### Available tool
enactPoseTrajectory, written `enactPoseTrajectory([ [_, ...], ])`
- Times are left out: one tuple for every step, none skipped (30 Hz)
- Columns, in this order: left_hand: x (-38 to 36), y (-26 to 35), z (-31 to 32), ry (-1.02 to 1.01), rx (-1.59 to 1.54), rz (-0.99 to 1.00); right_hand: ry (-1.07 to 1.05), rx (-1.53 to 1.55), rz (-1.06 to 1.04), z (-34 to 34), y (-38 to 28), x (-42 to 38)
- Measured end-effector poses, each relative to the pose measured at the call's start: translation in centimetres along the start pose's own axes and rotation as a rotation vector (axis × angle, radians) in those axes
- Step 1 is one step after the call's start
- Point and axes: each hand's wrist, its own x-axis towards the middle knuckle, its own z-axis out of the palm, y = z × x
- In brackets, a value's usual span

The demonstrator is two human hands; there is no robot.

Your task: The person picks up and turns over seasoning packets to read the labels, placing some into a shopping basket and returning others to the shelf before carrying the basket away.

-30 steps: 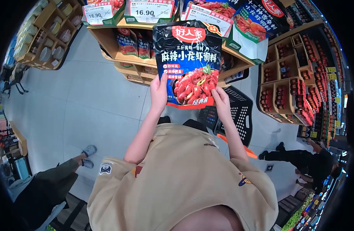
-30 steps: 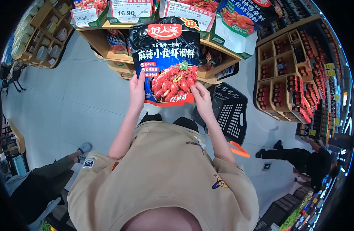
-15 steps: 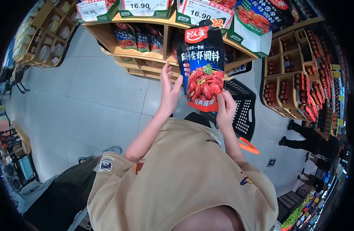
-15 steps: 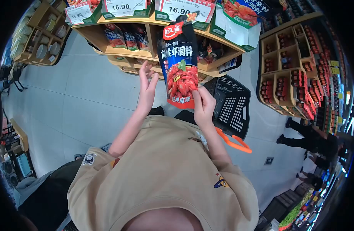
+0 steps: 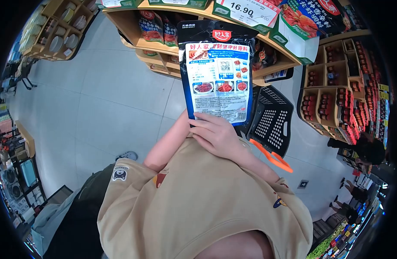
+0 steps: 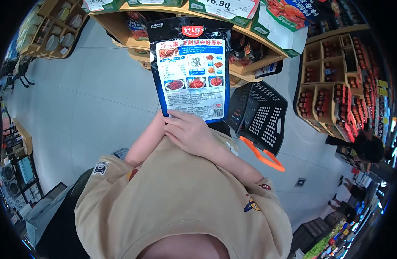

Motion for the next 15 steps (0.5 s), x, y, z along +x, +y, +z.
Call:
enactPoseTrajectory([
  [0.01,-0.03,0.02,-0.006,0.003,0.008,0.002,0.014,-0.007,0.03,0.15,-0.12],
  [-0.08,-0.06,0.01,-0.011,0.0,0.013,0.006,0.027,-0.014,0.05,0.23,-0.15],
  [-0.07,-0.03,0.05,-0.016,0.0,0.013,0.003,0.029,-0.013,0.04,0.2,-0.11],
  [-0.11,-0.07,0.02,-0.018,-0.004,0.017,0.015,0.038,-0.014,-0.02,0.15,-0.01],
  [-0.16,-0.07,0.04,-0.024,-0.003,0.017,0.028,0.046,-0.015,-0.03,0.15,0.04],
  [-0.18,-0.07,0.07,-0.026,-0.002,0.02,0.028,0.048,-0.013,0.02,0.15,0.03],
  [-0.21,-0.05,0.01,-0.024,-0.002,0.027,0.025,0.053,-0.025,0.07,0.16,0.01],
  [-0.22,-0.1,0.04,-0.027,-0.003,0.026,0.022,0.058,-0.035,0.12,0.11,-0.08],
  [-0.18,-0.21,0.05,-0.027,-0.001,0.029,0.023,0.06,-0.032,0.11,0.11,-0.14],
  [-0.14,-0.29,0.02,-0.027,-0.003,0.031,0.015,0.086,-0.041,0.06,0.17,-0.14],
  [-0.14,-0.29,-0.02,-0.028,-0.006,0.035,0.006,0.111,-0.051,0.04,0.2,-0.13],
  [-0.14,-0.29,-0.04,-0.032,-0.005,0.038,0.007,0.111,-0.048,0.05,0.2,-0.07],
  [-0.16,-0.27,-0.05,-0.03,0.0,0.042,0.017,0.125,-0.065,0.03,0.19,-0.05],
  [-0.19,-0.24,0.03,-0.031,-0.002,0.044,0.028,0.139,-0.082,0.02,0.15,-0.07],
  [-0.2,-0.16,0.23,-0.027,-0.001,0.05,0.029,0.138,-0.078,0.0,0.06,-0.12],
])
